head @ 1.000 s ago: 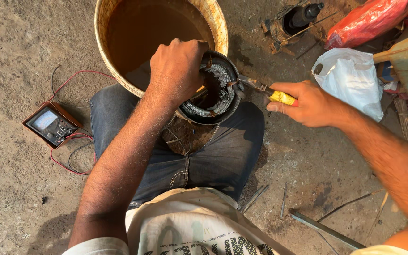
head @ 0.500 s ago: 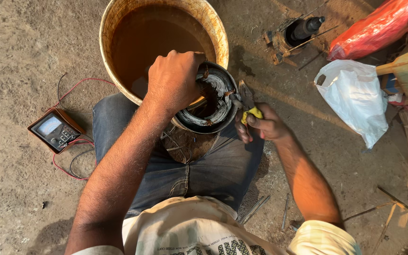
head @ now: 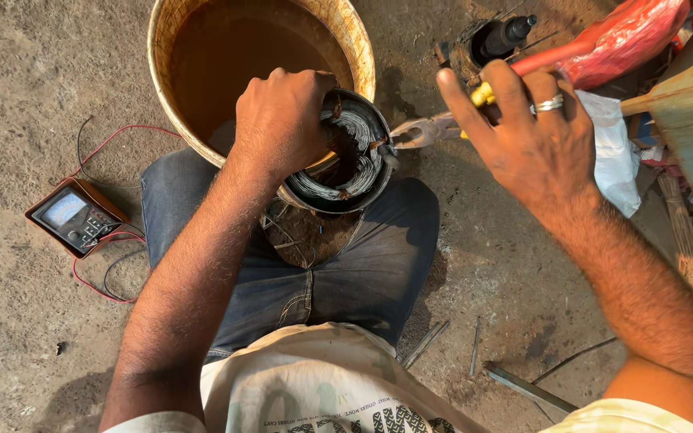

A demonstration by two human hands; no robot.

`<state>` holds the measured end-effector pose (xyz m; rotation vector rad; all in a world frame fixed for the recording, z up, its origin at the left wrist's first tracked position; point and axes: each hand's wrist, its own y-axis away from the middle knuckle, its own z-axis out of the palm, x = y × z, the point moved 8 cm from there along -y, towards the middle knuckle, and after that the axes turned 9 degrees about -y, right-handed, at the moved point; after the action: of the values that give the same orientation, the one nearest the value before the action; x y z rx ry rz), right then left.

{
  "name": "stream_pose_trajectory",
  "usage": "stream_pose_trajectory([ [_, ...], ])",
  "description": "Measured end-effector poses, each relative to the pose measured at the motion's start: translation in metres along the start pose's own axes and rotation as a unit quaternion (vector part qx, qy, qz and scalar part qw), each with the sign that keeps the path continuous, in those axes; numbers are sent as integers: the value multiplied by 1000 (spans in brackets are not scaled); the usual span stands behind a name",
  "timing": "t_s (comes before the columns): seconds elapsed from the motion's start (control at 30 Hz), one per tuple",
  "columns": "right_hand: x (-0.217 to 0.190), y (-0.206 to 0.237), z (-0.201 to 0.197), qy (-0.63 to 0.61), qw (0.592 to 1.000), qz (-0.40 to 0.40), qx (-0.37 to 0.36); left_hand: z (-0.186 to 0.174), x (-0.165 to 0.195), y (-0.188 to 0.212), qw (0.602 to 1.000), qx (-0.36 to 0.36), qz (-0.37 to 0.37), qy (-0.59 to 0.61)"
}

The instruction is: The person strips insulation from several colored wires using pliers, then handles a cylindrical coil and uses pliers to cut and adjust wires within it. A multimeter is visible nearby on the ground.

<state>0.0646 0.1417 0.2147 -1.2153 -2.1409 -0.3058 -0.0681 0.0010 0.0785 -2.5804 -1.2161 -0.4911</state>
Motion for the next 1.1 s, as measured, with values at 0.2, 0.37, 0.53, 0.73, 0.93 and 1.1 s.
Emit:
stream_pose_trajectory([
  [0.2,-4,-18,-11,129,987,-94,35,-3,-2,-1,1000,10,-4,13],
  [0.37,-12,-29,-16,221,961,-164,21,-1,-3,-2,1000,-2,-8,14],
  [0.53,-18,-33,-16,293,936,-195,-12,0,0,-5,1000,1,-1,10],
  [0.73,-19,-32,-14,256,943,-209,-41,5,-1,-5,1000,-18,-14,3],
  [0.93,-7,-20,8,60,976,-160,-137,6,-3,-4,999,-22,-18,15],
  [1.1,-11,3,74,-366,860,71,-348,-5,1,-4,999,24,-2,23],
])
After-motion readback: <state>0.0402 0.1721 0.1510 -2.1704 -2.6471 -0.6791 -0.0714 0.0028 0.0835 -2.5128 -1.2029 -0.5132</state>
